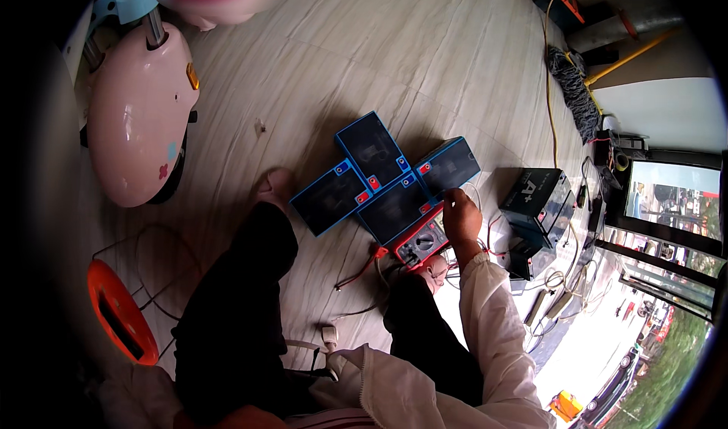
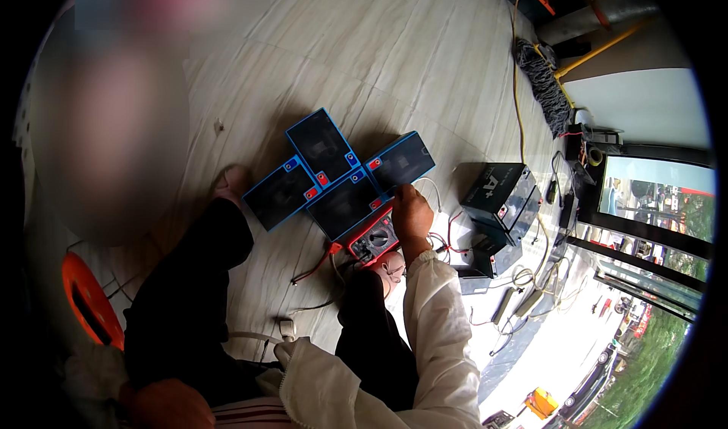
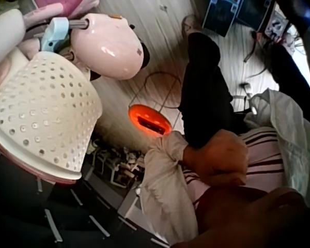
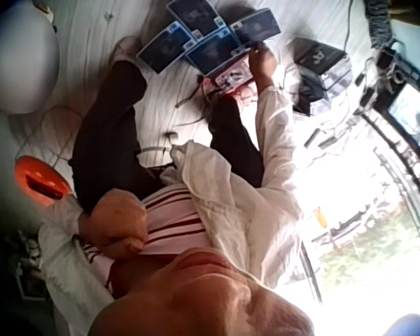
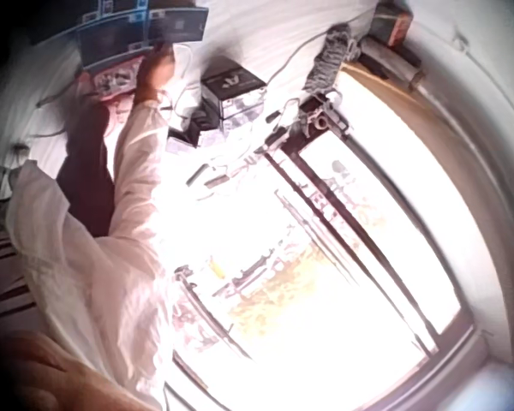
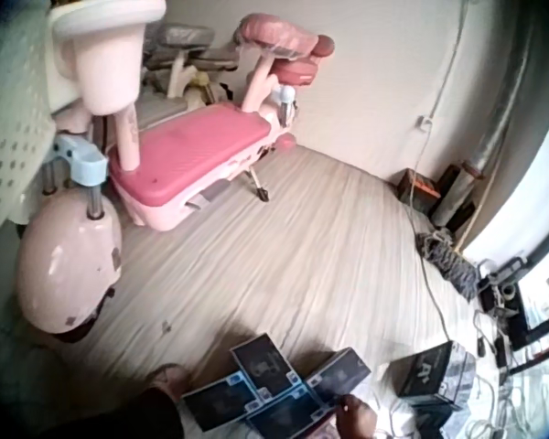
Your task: The person sits on the floor and uses a screwdriver to adjust terminals on several blue batteries connected to a multimeter. The person repeatedly tightens or loosens screws on the battery terminals while monitoring the multimeter display.
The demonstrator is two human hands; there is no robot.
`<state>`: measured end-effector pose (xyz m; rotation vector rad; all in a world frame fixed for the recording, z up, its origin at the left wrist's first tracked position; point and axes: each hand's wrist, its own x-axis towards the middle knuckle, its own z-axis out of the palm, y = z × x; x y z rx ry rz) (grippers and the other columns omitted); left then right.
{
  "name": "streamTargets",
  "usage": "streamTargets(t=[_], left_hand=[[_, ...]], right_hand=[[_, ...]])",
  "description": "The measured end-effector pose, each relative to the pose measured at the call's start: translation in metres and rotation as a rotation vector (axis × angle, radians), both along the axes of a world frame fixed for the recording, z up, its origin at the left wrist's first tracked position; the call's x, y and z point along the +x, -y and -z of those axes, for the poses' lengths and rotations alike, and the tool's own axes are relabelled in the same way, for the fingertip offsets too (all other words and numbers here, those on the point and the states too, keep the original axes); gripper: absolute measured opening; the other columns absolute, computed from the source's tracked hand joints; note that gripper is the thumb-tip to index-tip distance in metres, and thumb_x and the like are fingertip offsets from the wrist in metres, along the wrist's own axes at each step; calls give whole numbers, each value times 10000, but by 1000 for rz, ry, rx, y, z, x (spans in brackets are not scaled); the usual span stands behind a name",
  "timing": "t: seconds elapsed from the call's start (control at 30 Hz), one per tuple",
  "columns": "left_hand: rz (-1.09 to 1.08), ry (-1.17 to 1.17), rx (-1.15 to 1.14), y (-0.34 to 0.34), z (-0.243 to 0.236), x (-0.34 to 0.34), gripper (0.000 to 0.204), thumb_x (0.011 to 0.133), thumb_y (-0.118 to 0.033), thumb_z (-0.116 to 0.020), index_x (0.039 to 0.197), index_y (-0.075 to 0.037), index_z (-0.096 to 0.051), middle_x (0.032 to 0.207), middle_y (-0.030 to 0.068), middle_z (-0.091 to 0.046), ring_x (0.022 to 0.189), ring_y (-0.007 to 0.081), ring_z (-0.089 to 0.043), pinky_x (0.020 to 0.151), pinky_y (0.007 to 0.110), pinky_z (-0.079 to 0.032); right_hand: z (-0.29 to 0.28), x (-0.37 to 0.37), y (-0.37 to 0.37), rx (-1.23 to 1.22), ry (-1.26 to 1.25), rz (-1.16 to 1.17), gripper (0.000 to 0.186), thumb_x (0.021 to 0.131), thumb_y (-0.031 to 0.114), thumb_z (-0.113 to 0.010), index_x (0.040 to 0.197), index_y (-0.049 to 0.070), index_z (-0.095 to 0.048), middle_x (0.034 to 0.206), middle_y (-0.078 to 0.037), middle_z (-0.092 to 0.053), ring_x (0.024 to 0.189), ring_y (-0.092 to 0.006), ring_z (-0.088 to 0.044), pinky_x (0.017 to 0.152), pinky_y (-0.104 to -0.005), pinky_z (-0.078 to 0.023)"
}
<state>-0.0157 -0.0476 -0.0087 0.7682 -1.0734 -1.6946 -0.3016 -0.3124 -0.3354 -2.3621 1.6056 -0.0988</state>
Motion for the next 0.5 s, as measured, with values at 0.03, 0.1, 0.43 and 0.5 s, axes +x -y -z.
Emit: streamTargets(t=[0.03, 0.1, 0.43, 0.5], left_hand=[[-9, 0, -4, -2, 0, -1, 275, 908, -251, -587, 677, -102, -579, 601, 52, -542, 485, 255, -535, 440, 374, -393], [-25, -2, -11, -6, 0, -2, 269, 902, -247, -597, 677, -101, -581, 605, 51, -545, 489, 251, -540, 440, 369, -397], [-35, -9, -14, -9, -1, 0, 237, 886, -223, -619, 685, -99, -598, 621, 44, -563, 491, 234, -550, 436, 349, -409], [-42, -10, -8, -9, 0, 0, 231, 885, -218, -620, 687, -100, -599, 624, 42, -566, 493, 232, -553, 437, 347, -411]], right_hand=[[1, -1, 1, -22, -17, -20, 105, 864, 224, -574, 879, 127, -609, 837, -104, -668, 794, -328, -647, 665, -445, -507], [2, -2, 2, -66, -52, -60, 104, 871, 222, -563, 869, 125, -600, 831, -104, -664, 792, -324, -647, 657, -446, -507], [7, 1, 1, -128, -156, -161, 85, 864, 182, -539, 840, 103, -560, 819, -106, -656, 797, -318, -649, 633, -441, -524], [7, 2, 3, -125, -195, -180, 93, 864, 182, -540, 834, 94, -549, 819, -110, -655, 798, -318, -651, 633, -439, -528]])
